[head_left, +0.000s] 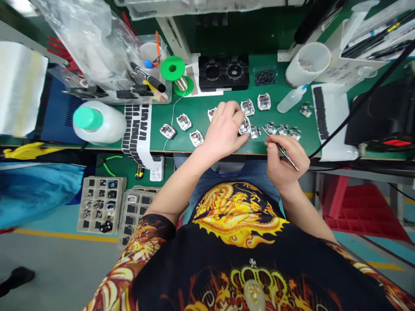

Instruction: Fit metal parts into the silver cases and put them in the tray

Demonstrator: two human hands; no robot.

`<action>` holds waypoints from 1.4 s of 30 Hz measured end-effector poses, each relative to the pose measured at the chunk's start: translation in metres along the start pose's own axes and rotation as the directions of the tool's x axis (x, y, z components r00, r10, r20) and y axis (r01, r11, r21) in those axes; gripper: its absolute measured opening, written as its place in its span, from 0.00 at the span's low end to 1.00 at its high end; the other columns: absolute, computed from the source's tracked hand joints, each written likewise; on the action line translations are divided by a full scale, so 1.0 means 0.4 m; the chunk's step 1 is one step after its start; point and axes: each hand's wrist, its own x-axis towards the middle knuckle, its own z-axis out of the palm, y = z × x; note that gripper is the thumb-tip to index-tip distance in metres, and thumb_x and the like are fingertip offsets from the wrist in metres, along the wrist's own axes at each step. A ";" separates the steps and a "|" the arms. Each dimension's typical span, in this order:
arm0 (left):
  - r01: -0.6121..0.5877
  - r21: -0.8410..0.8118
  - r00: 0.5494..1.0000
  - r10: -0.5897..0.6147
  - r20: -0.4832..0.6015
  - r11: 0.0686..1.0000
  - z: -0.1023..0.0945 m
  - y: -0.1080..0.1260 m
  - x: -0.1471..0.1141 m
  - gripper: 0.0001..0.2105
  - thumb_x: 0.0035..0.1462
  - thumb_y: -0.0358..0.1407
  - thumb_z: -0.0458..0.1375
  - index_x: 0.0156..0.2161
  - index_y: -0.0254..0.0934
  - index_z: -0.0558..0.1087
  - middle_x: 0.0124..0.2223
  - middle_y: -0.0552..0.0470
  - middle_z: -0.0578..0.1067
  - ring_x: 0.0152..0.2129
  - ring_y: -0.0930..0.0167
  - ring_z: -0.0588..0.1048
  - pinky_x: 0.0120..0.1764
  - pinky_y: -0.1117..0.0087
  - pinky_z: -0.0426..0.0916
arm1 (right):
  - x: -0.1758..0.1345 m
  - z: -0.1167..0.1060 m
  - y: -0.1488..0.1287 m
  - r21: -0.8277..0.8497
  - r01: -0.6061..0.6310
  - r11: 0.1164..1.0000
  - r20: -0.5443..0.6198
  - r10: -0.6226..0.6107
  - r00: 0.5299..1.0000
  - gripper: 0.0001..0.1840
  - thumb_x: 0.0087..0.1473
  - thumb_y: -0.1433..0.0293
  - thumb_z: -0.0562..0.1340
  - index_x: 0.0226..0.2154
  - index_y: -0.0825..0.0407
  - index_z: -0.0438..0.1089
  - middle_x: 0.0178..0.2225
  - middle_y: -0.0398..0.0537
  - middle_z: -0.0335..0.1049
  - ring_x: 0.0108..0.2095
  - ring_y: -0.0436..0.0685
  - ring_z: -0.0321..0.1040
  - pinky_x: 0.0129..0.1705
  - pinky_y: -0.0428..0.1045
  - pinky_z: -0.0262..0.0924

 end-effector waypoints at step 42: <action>0.085 -0.226 0.985 -0.116 -0.128 0.970 -0.030 -0.001 -0.160 0.20 0.65 0.34 0.64 0.61 0.39 0.72 0.54 0.45 0.79 0.41 0.67 0.78 0.46 0.61 0.77 | -0.008 0.054 -0.083 0.104 -0.068 0.992 0.199 0.046 0.979 0.07 0.68 0.69 0.66 0.46 0.45 0.82 0.41 0.47 0.87 0.41 0.58 0.84 0.46 0.56 0.80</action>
